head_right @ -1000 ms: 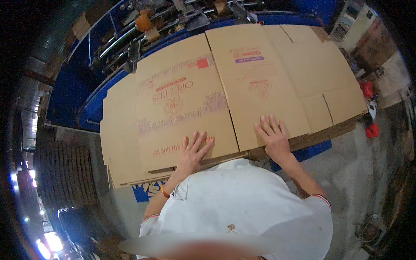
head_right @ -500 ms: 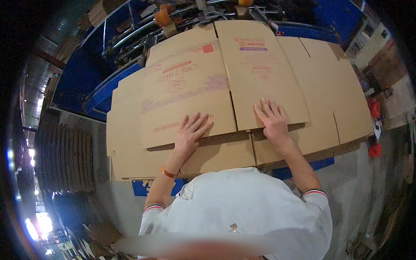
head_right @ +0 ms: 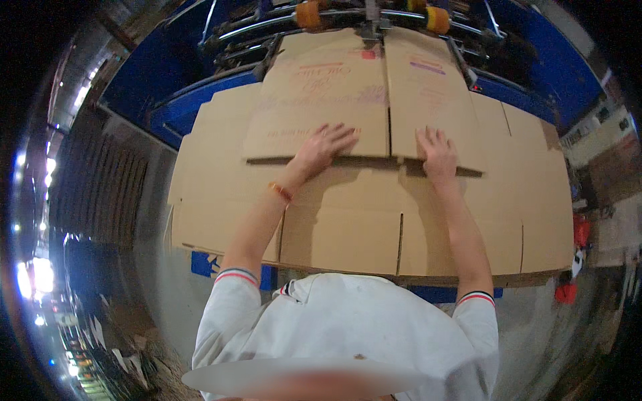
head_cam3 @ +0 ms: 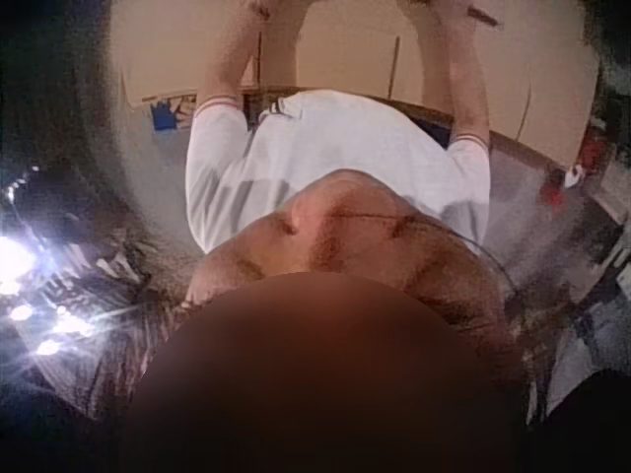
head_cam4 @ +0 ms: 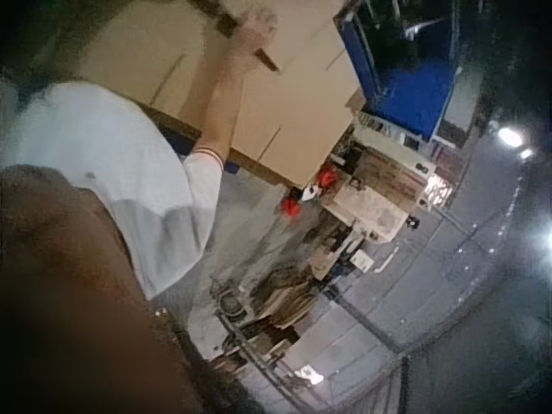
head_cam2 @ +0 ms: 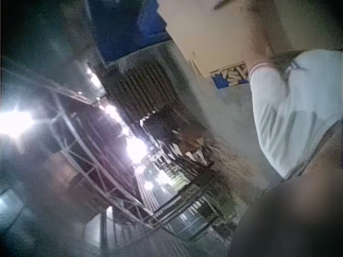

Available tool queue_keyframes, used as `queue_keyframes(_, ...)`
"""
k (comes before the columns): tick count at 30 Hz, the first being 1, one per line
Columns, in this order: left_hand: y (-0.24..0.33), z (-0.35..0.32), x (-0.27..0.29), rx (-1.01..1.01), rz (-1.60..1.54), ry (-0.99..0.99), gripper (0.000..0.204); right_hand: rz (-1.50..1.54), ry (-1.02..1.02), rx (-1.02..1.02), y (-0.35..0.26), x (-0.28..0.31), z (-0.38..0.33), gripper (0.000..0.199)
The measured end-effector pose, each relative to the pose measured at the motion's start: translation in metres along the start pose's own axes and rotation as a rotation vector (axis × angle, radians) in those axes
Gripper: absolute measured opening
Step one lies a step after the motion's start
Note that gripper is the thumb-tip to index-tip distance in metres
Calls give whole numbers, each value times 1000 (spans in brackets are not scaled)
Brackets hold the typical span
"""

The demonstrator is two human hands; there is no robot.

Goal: The person repeatedly picks up flat cardboard sheets from a stack and places them onto a conveyor or machine, aligning them by hand. The sheets are handled one at a time and stacked in a consistent orientation.

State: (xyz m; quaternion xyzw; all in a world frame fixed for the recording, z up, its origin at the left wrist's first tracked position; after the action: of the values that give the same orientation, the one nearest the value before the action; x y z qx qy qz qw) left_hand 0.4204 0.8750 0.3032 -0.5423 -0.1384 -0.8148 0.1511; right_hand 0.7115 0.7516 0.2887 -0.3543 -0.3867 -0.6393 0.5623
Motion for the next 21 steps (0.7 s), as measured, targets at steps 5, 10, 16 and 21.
queue_keyframes(5, -39, 31, -20, 392, 274, 130, 51, -205, 89, -213, 23, -41, 56, 55)
queue_keyframes(10, -63, -10, -21, 616, 336, 304, 54, -83, 270, -477, 38, -65, 82, 67)
queue_keyframes(16, -144, -146, 73, 1414, 473, 210, 48, -79, 298, -297, 48, -66, 84, 62)
queue_keyframes(21, -203, -290, 117, 1767, 507, 86, 48, -55, 300, -212, 37, -64, 78, 51)
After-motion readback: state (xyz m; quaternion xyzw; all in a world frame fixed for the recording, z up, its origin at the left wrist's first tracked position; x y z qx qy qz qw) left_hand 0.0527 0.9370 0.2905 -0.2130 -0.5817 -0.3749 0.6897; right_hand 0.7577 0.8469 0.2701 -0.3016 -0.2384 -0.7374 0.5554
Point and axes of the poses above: each hand's wrist, its own z-axis towards the middle knuckle, its own x-axis out of the back of the hand, y = z × x, the point moved 1 cm from there along z, towards the middle knuckle
